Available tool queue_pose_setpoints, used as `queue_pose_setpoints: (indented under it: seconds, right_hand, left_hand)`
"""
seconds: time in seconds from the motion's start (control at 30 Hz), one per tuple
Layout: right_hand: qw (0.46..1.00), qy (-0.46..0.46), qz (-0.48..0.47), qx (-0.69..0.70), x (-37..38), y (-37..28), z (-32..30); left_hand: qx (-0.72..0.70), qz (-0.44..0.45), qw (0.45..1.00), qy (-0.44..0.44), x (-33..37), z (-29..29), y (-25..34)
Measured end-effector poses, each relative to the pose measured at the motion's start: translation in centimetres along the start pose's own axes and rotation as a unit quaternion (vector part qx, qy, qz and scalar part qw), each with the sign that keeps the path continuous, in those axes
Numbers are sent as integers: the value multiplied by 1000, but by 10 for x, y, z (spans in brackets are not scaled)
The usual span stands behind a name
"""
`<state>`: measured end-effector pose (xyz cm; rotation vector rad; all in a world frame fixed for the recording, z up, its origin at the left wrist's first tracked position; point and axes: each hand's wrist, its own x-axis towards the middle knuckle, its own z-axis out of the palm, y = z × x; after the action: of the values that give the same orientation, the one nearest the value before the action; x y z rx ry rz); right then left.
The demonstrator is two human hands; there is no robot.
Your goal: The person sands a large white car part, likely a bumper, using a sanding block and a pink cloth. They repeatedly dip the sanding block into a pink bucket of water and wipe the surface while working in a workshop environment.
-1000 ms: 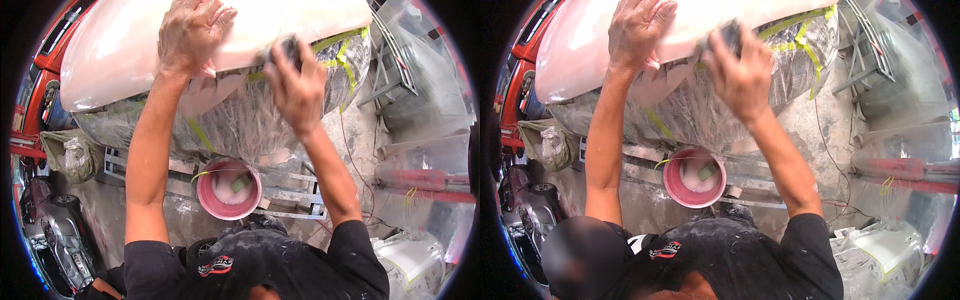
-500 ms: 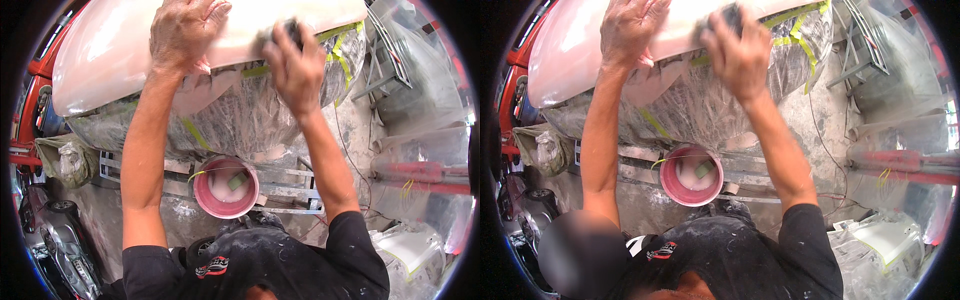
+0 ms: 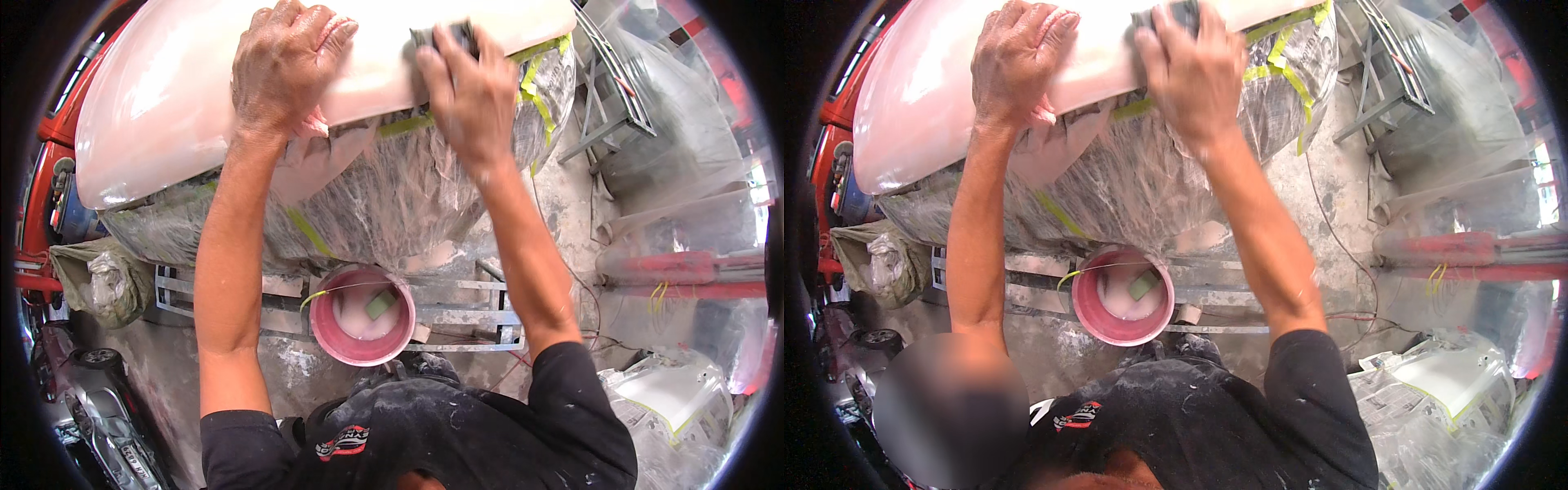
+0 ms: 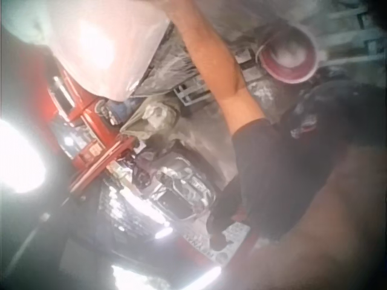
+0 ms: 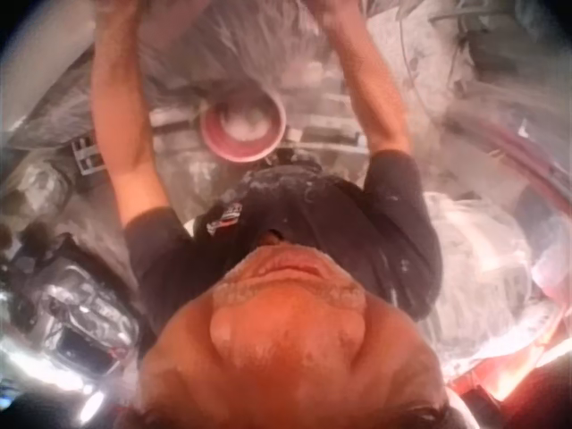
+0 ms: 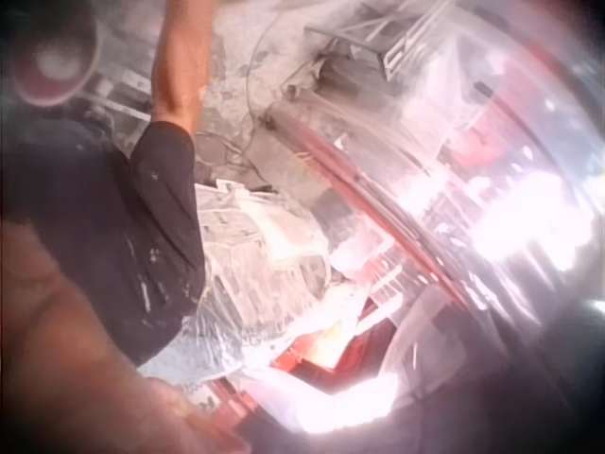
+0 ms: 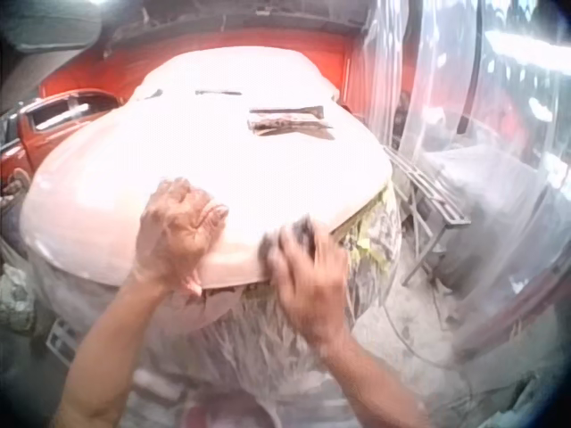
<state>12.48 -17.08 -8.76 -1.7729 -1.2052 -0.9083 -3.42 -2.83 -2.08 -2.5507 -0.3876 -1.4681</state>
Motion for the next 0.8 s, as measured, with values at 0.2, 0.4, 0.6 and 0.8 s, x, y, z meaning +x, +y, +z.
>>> queue_pose_setpoints:
  seconds: [0.2, 0.4, 0.6, 0.8]
  right_hand:
    - [997, 7, -73, 1, -9, 15, -6]
    - [998, -53, 16, -7, 1, 3, -7]
    - [997, -60, -46, -18, 49, 29, 5]
    - [996, -80, -42, -11, -1, -1, -18]
  left_hand:
    - [6, 12, 1000, -2, 7, -2, 0]
    - [20, 2, 1000, 2, -4, 2, -4]
    - [48, 19, 999, 1, -7, 22, -18]
    - [53, 12, 999, 1, -11, 18, -18]
